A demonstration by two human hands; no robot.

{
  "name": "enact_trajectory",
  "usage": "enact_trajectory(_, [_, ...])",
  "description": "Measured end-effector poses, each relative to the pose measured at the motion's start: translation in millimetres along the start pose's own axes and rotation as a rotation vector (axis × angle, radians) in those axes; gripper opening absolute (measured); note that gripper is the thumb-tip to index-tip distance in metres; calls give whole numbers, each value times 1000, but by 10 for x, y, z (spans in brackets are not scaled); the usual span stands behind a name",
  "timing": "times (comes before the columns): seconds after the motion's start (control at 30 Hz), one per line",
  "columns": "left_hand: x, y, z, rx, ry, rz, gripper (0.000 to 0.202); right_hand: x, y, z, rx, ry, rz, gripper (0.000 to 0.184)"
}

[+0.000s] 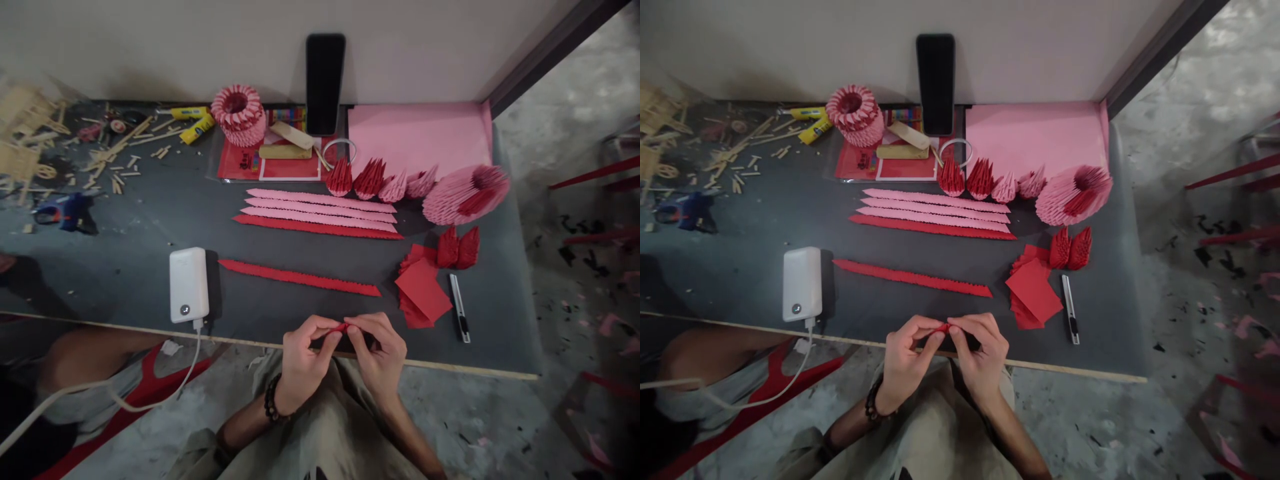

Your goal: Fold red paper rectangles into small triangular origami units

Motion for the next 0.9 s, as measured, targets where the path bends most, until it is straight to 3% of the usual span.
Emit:
enact_trajectory(0.3, [-35,6,-6,5,67,2,8,-29,17,-42,34,25,-63,4])
enact_trajectory(0.5, [-51,-59,-68,-162,174,-7,8,-36,38,-42,-21,-39,-36,5])
enact_trajectory(0.6, [-40,-71,-93,-143,109,49,8,-78,66,-9,-17,71,-156,13])
enact_trajectory(0.73, [-17,-5,-58,-58,-13,184,10,-158,110,55,-42,272,-388,4])
enact_trajectory(0.9, [5,74,19,-17,-111,261,13,-148,133,49,-29,344,-375,10])
Point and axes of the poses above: each hand's wrist, its own z-axis away from the middle knuckle, its own y-axis out of the palm, x = y × z, the point moved 4 cm from there along -z, towards the middle knuckle, and after that the axes turned 10 degrees about -z, right-handed, at the moved point
